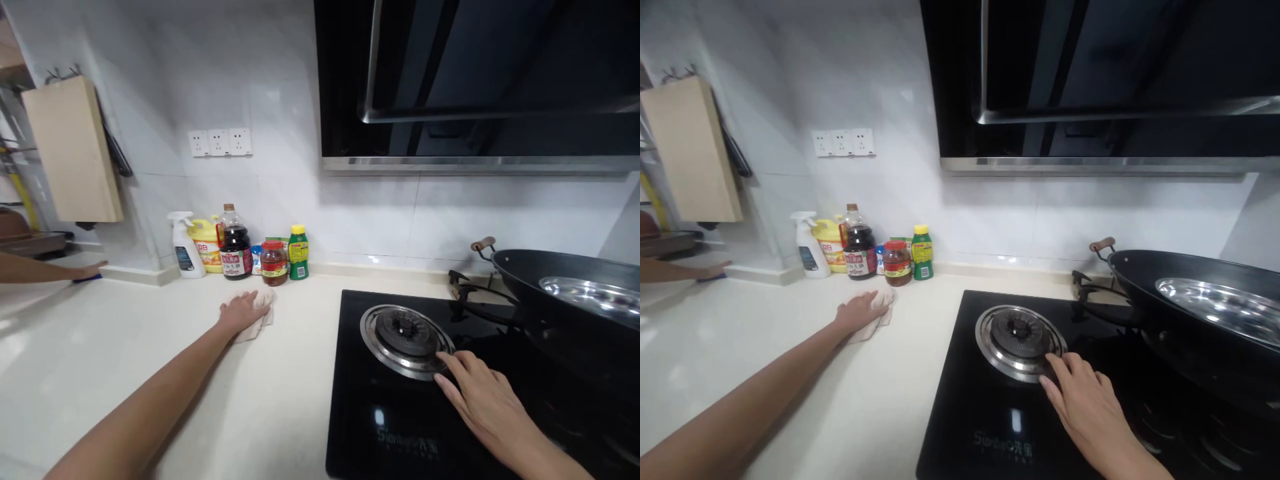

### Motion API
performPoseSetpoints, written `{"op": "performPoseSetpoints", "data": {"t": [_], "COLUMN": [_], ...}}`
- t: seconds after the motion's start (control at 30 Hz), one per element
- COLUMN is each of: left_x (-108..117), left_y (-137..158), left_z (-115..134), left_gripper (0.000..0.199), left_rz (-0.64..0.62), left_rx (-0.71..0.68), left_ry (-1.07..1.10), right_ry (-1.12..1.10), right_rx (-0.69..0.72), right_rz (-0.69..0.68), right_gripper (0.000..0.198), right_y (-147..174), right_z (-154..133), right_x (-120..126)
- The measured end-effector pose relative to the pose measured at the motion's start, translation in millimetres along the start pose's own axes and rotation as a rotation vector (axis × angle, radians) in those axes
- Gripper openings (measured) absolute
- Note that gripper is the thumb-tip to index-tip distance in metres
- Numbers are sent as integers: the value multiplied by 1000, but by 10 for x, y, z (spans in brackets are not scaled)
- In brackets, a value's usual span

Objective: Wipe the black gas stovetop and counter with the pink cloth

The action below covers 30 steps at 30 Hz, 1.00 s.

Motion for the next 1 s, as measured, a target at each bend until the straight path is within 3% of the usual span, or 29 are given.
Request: {"op": "performPoseSetpoints", "data": {"t": [0.13, 0.23, 0.37, 0.5, 0.73, 0.87, 1.0], "left_x": [-87, -100, -72, -13, 91, 97, 45], "left_y": [-443, -565, -459, -267, -426, -482, -222], "left_z": [140, 190, 174, -28, -431, -342, -64], "left_gripper": [82, 83, 76, 66, 84, 87, 80], "left_rz": [-4, -8, -5, -11, 1, -32, -53], "left_rx": [17, 35, 21, -19, 190, 172, -6], "left_ry": [9, 2, -10, -1, -43, -46, -27], "right_ry": [-44, -79, -119, -165, -224, -237, -216], "right_rx": [12, 30, 16, 1, 26, 63, 63], "right_rz": [0, -64, -99, -91, -134, -144, -113], "right_gripper": [50, 46, 45, 44, 38, 39, 43], "right_y": [-8, 8, 55, 92, 25, 54, 97], "right_z": [79, 131, 188, 182, 106, 173, 150], "right_x": [33, 30, 36, 63, 33, -44, -96]}}
Point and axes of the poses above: each hand's wrist, its own y-axis away from the middle knuckle, its own x-axis out of the back of the hand, z = x × y, the point moved 2 cm from there along -y, towards the middle knuckle, and after that the axes turned 1 degree about z, right-handed, at the moved point
